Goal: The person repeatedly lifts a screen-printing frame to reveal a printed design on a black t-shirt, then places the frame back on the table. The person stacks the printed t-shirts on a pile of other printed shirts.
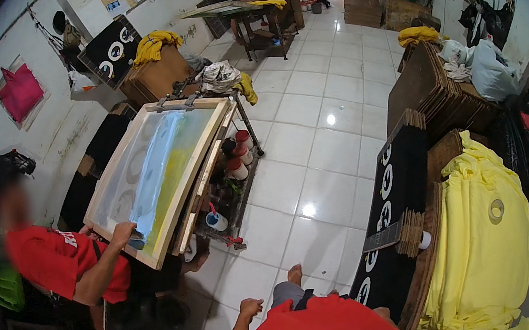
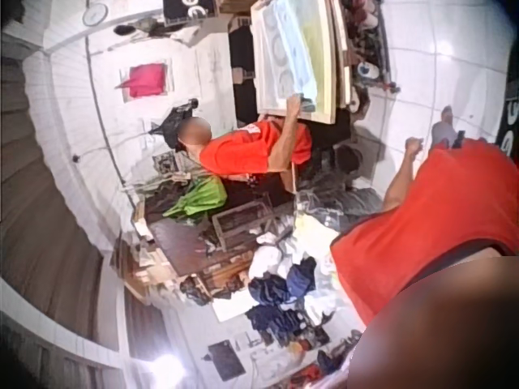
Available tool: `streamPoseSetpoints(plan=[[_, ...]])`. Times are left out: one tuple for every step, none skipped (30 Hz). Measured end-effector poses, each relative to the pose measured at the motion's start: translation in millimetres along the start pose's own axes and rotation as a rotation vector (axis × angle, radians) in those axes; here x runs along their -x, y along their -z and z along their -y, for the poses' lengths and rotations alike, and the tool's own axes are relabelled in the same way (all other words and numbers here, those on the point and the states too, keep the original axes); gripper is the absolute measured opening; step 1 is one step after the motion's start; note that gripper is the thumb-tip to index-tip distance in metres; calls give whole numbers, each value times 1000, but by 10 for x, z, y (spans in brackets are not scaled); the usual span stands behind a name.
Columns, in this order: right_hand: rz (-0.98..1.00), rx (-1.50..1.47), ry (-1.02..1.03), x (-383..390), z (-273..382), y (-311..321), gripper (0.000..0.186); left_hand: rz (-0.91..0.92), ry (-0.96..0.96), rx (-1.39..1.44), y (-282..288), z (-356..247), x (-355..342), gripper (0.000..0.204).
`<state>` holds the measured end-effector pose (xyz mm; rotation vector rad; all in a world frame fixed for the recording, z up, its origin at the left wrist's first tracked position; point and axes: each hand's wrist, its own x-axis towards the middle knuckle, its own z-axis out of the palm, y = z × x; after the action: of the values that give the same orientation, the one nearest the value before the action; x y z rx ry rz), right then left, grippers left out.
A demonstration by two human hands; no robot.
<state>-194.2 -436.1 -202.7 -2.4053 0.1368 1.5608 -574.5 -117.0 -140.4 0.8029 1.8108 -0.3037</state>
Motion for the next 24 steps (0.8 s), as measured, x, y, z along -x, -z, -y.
streamPoseSetpoints(plan=[[85,-357,-85,-25,52,-87,19,-35,19,4,11,94,13,26],[125,-167,84,-59,65,-67,18,-36,46,-23,13,160,-8,26],[163,24,252,-132,113,-43,17,-30,72,-45,30,265,-5,27],[156,65,360,-197,171,-71,16,-25,98,-67,50,375,-6,27],[124,-65,453,-257,235,-93,14,-3,12,-181,66,461,-21,27],[109,-104,554,-305,303,-115,12,15,-44,-296,67,528,-51,27],[111,-292,292,-393,444,-149,11,53,-93,-316,68,591,-82,26],[118,-496,19,-448,570,-165,10,45,-134,-259,70,646,-108,26],[119,-482,48,-472,672,-152,9,40,-133,-232,61,674,-141,25],[127,-487,72,-490,776,-132,9,42,-153,-222,54,678,-172,25],[130,-501,84,-494,862,-113,9,44,-172,-213,42,671,-188,24],[119,-496,85,-492,930,-102,8,51,-211,-218,36,626,-211,24],[103,-502,72,-495,981,-97,7,38,-222,-244,21,586,-203,24],[108,-524,51,-514,1017,-91,7,16,-162,-110,11,535,-184,24],[111,-399,95,-550,1031,-81,6,-25,-75,0,-17,445,-182,24],[133,-291,128,-595,1014,-70,6,-65,12,110,-33,357,-173,24],[124,-178,126,-649,978,-73,6,-80,10,104,-26,286,-149,24],[135,-232,115,-703,921,-109,7,-90,17,127,-10,245,-124,24],[114,-282,68,-758,861,-157,9,-96,13,153,2,208,-107,24],[87,-347,-4,-805,798,-198,11,-101,9,186,5,185,-101,24],[135,-103,51,-861,753,-192,16,-103,2,176,16,184,-106,24],[150,153,342,-888,697,-162,16,-94,13,174,27,204,-119,24],[139,417,594,-899,671,-133,16,-88,22,166,34,233,-135,24],[116,698,780,-884,665,-108,16,-81,52,167,33,253,-165,23]])
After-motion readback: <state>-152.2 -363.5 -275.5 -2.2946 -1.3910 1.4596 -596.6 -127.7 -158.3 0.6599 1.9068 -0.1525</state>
